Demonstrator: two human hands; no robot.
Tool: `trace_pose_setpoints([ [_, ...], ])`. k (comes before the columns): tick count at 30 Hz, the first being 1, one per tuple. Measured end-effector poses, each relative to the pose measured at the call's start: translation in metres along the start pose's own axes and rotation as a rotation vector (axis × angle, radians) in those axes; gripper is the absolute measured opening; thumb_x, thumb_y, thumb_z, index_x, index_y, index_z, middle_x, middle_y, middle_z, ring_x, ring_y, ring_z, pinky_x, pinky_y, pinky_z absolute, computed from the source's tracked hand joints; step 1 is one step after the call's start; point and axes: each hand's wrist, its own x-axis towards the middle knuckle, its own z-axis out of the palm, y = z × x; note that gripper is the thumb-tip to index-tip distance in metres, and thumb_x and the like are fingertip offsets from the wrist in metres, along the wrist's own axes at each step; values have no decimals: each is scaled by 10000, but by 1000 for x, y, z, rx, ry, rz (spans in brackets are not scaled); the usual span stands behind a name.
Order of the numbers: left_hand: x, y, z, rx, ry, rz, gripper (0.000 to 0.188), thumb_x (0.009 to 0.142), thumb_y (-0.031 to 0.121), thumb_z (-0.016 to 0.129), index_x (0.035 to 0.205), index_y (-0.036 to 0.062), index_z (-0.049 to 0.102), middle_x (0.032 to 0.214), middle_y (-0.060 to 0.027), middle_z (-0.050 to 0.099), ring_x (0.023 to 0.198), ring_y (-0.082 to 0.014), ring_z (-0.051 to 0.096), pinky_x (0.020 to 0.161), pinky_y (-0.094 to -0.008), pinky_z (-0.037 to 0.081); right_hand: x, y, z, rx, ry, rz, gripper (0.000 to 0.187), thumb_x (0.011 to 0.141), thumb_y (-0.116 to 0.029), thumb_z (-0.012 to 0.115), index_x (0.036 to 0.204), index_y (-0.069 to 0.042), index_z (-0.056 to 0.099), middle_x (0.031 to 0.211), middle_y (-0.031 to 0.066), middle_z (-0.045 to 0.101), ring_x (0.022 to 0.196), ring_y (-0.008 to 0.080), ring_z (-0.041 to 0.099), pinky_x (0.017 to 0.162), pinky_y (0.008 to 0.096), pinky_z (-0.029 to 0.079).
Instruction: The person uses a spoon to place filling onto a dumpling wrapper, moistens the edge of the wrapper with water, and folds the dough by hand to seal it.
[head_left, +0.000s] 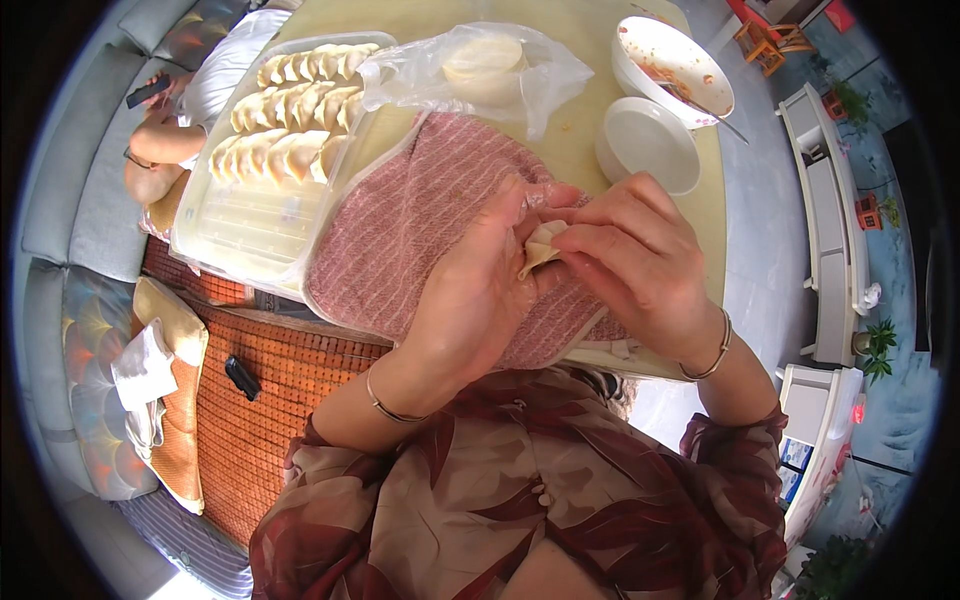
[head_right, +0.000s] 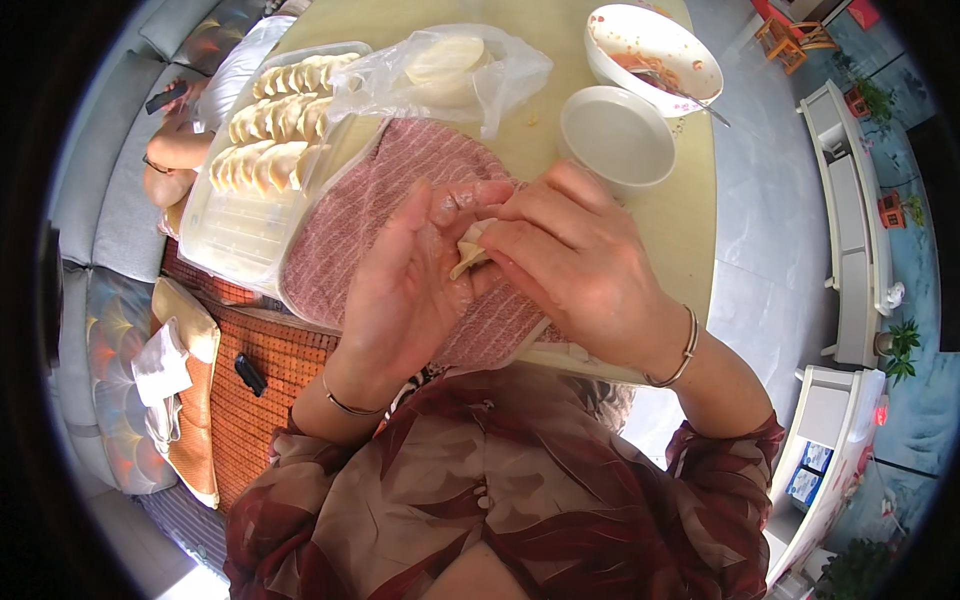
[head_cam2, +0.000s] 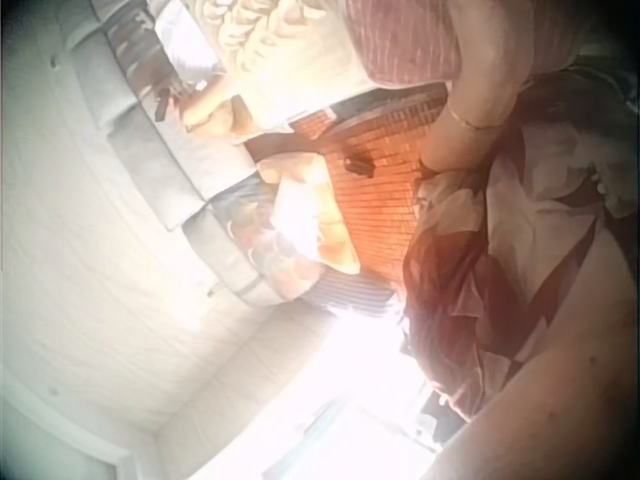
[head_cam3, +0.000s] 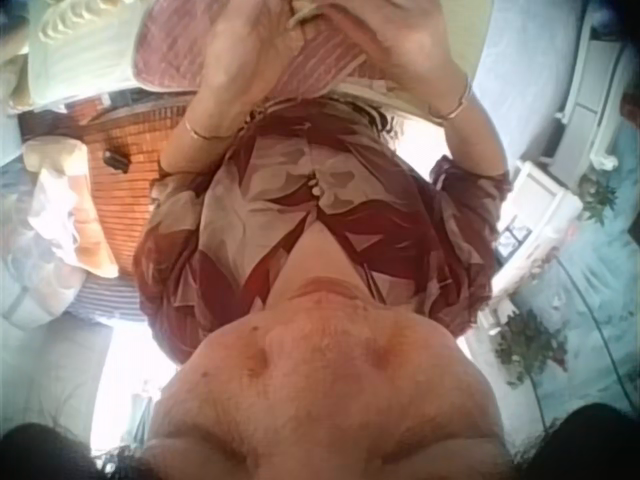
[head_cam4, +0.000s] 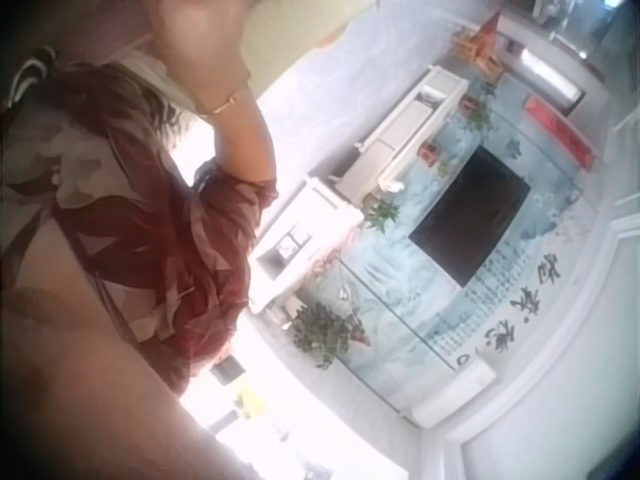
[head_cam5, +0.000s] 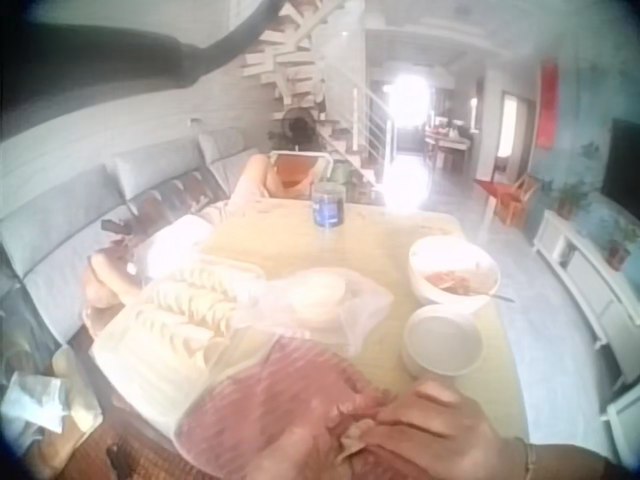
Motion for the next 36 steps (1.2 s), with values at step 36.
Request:
trace_pose_setpoints([
  [36,9,-4,8,-258,-95,311,643,1012,534,261,1422,53,372,1405,-135,400,1324,-271,363,1112,-462,276,2,-18,-5,149,38,283,171,781,-84,762,877,-42,627,800,76,596,635,238,589,561,348,476],
])
